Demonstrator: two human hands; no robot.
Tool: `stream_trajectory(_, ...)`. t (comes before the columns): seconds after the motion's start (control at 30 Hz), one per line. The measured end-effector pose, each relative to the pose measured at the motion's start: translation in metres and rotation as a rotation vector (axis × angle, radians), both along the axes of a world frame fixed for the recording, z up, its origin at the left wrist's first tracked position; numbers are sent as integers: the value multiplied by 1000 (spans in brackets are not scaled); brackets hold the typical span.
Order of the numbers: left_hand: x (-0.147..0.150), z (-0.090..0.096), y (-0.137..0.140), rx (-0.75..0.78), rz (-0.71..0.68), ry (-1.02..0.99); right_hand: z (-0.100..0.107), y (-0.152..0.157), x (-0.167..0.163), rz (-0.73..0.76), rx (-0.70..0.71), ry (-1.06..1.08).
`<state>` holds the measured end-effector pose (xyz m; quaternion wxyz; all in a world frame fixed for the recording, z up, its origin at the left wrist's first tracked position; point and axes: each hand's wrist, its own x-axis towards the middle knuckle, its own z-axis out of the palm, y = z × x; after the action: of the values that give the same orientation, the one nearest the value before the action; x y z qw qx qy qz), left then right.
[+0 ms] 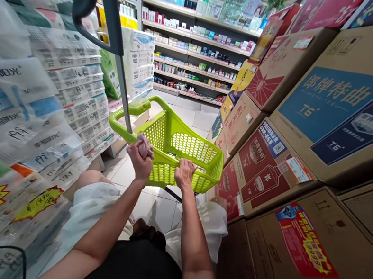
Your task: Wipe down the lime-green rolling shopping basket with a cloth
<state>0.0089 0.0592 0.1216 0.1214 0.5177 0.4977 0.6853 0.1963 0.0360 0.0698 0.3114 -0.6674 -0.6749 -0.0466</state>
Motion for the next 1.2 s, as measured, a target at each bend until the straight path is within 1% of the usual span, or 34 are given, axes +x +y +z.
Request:
stream_trajectory(0.07,-11,18,2,27,66,95,1,-2,1,3,-1,-2)
stream_trajectory(0.1,-13,22,1,18,65,153,1,-3,1,4,-2,-3)
stream_trajectory(0.13,-13,23,0,-5,31,219,1,-4,1,5,-2,-6)
stream_trajectory(0.17,-11,21,-2,-35,-33,290,1,-4,2,3,-1,-12)
stream_trajectory(0.27,3,12,-8,-110,-309,476,0,-6,2,-14,2,-42)
stream_trajectory(0.3,5,11,-9,-120,-368,506,0,-7,2,-17,5,-45)
stream_trajectory(0.33,6,11,-8,-121,-386,514,0,-8,3,-15,8,-43)
stream_trajectory(0.37,3,12,-6,-110,-356,504,0,-8,3,-10,10,-37)
stream_trajectory(0.47,-16,20,2,-43,-126,424,-1,-10,3,14,21,-12)
stream_trajectory(0.53,-27,22,4,-12,-27,397,-2,-10,2,16,29,4)
stream_trajectory(0.67,-31,11,-3,14,-27,388,-2,-10,1,7,28,53)
stream_trajectory(0.7,-31,7,-5,23,4,359,-2,-10,1,11,28,62)
stream_trajectory(0.8,-37,-2,-3,40,199,197,-3,-10,6,28,34,76)
stream_trajectory(0.83,-41,-4,-2,43,238,162,-3,-10,9,31,36,79)
stream_trajectory(0.87,-44,-8,0,45,246,149,-4,-11,12,31,37,81)
stream_trajectory(0.93,-49,-17,0,41,204,164,-4,-11,18,27,38,81)
stream_trajectory(1.0,-50,-27,-6,15,158,179,-5,-12,25,21,38,72)
stream_trajectory(1.07,-49,-32,-13,-19,145,176,-6,-13,31,20,43,56)
stream_trajectory(1.13,-48,-25,-19,-13,171,163,-7,-14,37,26,51,51)
stream_trajectory(1.2,-52,-3,-20,32,209,167,-8,-14,42,34,58,65)
